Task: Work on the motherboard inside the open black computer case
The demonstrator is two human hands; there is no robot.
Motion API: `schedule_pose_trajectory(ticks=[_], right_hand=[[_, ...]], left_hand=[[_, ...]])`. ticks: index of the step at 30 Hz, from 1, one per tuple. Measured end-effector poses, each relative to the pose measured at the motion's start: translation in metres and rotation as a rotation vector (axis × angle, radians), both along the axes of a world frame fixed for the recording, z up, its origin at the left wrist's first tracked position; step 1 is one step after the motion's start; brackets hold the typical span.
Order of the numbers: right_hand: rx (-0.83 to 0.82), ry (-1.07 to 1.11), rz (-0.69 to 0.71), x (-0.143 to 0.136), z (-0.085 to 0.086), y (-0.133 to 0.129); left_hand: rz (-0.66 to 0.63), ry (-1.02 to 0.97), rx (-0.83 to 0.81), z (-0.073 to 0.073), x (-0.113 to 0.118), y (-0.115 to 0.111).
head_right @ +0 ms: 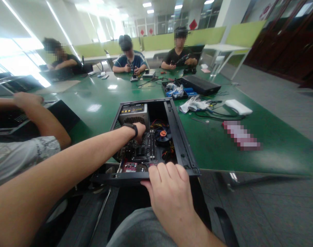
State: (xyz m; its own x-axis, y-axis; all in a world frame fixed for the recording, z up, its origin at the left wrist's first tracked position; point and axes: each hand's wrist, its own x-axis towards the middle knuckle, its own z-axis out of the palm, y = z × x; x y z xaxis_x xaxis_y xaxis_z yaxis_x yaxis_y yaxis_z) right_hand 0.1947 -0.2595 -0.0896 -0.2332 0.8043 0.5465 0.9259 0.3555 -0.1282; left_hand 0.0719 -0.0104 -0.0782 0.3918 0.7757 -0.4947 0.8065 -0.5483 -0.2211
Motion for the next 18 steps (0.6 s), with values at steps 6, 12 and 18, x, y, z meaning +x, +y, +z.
schedule_pose_trajectory(ticks=[6,12,18], right_hand=[[0.001,-0.001,-0.003,-0.0005,0.0001,0.0006],[0.007,-0.002,0.0,0.0002,-0.0017,-0.0004],[-0.001,-0.015,0.0,0.0003,-0.0009,-0.0004]], left_hand=[[-0.002,0.007,0.009,-0.0017,-0.0005,0.0023],[0.03,-0.024,0.007,0.0029,0.0002,-0.0019],[-0.018,0.04,-0.006,0.0045,0.0009,-0.0029]])
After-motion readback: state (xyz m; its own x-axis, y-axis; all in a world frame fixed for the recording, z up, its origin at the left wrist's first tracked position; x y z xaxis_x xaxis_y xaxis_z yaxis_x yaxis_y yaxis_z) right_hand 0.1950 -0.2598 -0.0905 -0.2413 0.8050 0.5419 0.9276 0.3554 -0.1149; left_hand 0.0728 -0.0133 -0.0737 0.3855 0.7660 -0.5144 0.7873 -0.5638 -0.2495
